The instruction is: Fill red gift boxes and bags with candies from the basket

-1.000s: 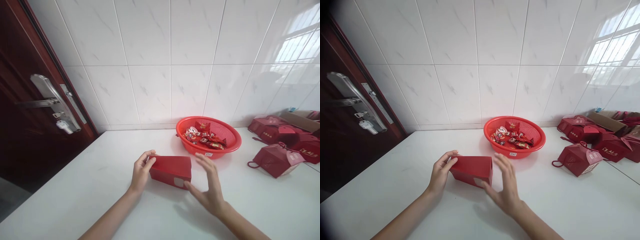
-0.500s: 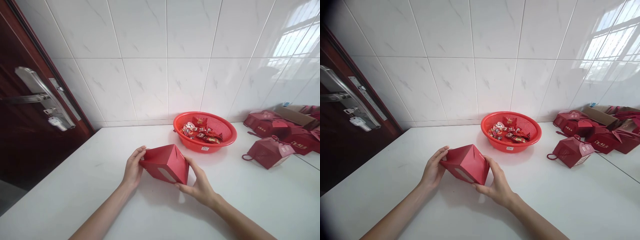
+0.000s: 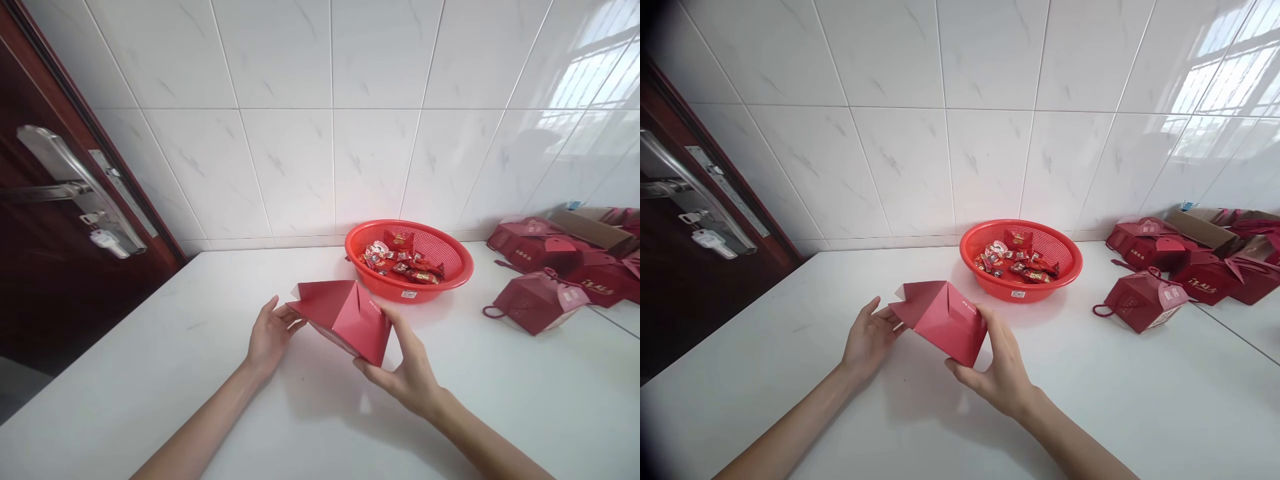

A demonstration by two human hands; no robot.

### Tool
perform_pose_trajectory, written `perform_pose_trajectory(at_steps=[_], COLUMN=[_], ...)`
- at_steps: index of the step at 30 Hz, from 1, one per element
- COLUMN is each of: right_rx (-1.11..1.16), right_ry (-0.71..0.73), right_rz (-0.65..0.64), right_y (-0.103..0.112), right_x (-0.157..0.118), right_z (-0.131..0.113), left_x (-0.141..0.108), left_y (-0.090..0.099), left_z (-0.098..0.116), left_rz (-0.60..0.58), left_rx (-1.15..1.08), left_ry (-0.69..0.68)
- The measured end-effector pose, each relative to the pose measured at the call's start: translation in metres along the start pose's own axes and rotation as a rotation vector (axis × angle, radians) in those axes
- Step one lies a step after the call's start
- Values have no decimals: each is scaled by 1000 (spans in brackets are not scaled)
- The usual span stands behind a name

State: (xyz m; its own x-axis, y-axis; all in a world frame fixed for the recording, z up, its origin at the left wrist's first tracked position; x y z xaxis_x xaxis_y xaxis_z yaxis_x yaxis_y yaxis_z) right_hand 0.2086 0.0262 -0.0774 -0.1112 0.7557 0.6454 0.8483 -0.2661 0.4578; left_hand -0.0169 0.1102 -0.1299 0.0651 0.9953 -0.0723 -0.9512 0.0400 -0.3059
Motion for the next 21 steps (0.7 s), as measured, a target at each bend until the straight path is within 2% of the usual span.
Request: perform_pose_trajectory(at_steps=[3, 10, 14, 21], right_rx=[121, 297, 322, 338], right_ry=[-106, -234, -247, -249], right_rz=[-14, -59, -76, -119], right_y=[-2, -8, -9, -14], right_x=[1, 1, 1, -3], right_z=[9, 23, 22, 20], left_x=[-1, -6, -7, -7], left_y=[-1, -9, -14, -14], left_z=[-1, -5, 0, 7], left_rz=[-37, -164, -220, -215], left_rx=[-24, -59, 26, 121], left_ry=[6, 72, 42, -56])
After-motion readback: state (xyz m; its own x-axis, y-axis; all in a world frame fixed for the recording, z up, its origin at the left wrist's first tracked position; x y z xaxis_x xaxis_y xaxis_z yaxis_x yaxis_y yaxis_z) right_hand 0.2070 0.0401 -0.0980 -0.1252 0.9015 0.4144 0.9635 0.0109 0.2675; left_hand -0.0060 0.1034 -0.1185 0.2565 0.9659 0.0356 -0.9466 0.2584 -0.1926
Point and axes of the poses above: each hand's wrist, its own x-axis towards the middle knuckle, its own y-axis out of the back of the hand, z = x × y, the point moved 9 cm from there along x, towards the middle knuckle
